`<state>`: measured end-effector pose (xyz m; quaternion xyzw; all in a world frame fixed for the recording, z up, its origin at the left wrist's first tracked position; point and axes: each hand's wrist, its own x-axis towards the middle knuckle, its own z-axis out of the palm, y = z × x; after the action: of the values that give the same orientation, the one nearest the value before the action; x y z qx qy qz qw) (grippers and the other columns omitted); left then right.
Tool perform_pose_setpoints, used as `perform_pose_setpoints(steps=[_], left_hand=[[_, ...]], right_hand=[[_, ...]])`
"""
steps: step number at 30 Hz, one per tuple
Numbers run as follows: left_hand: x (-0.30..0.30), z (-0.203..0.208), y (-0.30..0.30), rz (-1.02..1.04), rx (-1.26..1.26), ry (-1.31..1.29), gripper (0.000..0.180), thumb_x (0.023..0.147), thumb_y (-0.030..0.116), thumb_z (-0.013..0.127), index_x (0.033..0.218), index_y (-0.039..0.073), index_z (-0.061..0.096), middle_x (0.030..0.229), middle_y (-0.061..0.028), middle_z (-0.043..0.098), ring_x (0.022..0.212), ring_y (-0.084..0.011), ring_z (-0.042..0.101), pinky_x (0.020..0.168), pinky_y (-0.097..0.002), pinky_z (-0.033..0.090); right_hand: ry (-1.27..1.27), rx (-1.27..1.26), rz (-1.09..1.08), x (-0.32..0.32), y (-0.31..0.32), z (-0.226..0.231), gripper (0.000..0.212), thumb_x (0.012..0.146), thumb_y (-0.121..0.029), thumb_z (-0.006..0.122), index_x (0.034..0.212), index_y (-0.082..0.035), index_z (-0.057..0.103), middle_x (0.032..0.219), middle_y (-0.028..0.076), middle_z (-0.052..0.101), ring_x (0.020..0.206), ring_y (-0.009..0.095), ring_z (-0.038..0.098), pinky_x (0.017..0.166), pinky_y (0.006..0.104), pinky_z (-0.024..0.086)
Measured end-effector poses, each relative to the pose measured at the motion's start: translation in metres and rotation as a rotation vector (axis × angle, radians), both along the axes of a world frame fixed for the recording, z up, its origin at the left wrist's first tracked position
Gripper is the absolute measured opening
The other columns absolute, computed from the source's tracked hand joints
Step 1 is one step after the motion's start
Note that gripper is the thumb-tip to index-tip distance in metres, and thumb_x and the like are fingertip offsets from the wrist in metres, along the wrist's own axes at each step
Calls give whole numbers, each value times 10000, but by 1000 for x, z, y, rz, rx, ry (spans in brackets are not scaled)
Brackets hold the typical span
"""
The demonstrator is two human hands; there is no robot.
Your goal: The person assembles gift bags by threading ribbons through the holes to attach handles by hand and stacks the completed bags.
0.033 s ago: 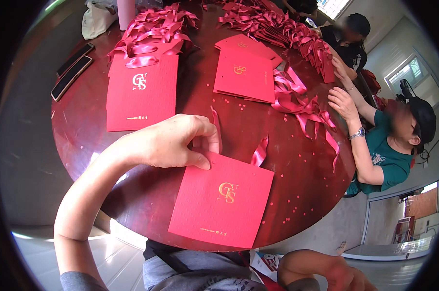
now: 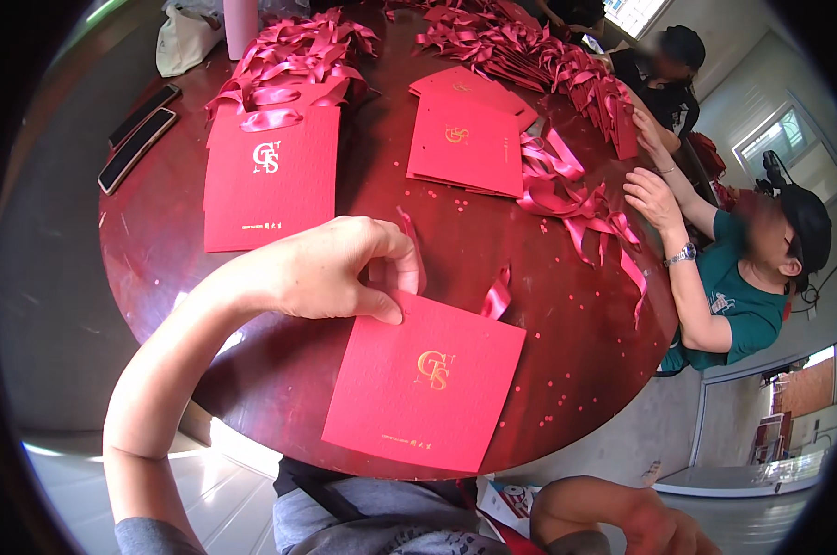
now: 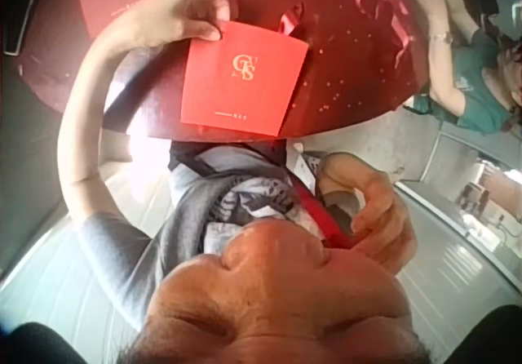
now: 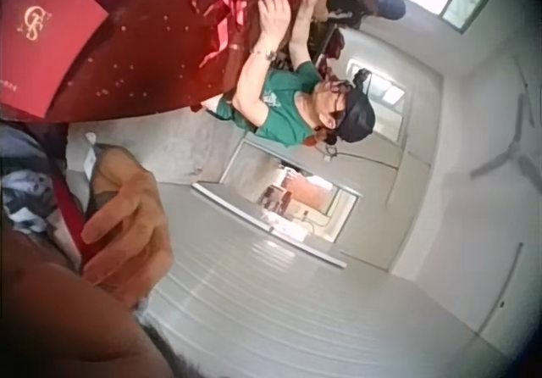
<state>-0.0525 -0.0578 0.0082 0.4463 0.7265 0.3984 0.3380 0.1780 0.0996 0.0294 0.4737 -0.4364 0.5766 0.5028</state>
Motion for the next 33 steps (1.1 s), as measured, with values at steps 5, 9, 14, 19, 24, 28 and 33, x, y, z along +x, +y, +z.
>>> perform_pose_setpoints(steps=[5,9,14,19,24,28,33], left_hand=[[-2,32,0,95,192,335,205,717,-10,748,883,14,631,931,-58,587,832,-157,586,721,-287,481],[3,46,1,223,401,707,187,721,-56,707,856,12,598,932,-82,545,892,-223,576,731,-310,488],[19,41,-1,322,400,807,198,754,-85,664,909,6,579,938,-94,528,871,-240,587,747,-340,504],[16,40,-4,309,425,797,204,764,-93,659,928,13,602,957,-99,530,872,-238,598,739,-332,512],[6,39,-2,263,413,759,210,761,-98,660,943,2,626,945,-97,537,872,-232,592,738,-330,515],[-7,39,2,228,397,757,190,762,-84,669,934,-9,643,926,-89,535,866,-224,582,751,-329,506],[-14,36,24,229,394,673,183,756,-51,687,931,0,668,896,-71,539,851,-206,580,741,-311,487]], right_hand=[[169,-187,14,3,-7,0,137,866,-54,641,949,-163,634,1019,-107,638,891,68,614,677,273,426],[-109,-186,-68,21,-12,6,144,870,-78,640,977,-172,618,1010,-115,637,899,54,598,671,262,417],[-499,-105,-262,39,-19,26,107,877,-99,628,945,-180,617,986,-107,644,878,52,592,661,266,416],[-195,-206,-62,36,-14,11,67,877,-96,621,886,-162,619,973,-96,645,860,69,601,645,278,423],[-93,-46,31,23,-5,5,66,879,-82,612,897,-144,627,946,-79,648,832,104,622,607,283,421],[-382,427,74,-9,12,45,98,905,-69,560,943,-54,650,919,8,674,801,136,643,675,289,481],[-1020,467,-307,-42,41,36,130,944,-25,526,1005,63,600,941,96,660,812,178,657,783,292,526]])
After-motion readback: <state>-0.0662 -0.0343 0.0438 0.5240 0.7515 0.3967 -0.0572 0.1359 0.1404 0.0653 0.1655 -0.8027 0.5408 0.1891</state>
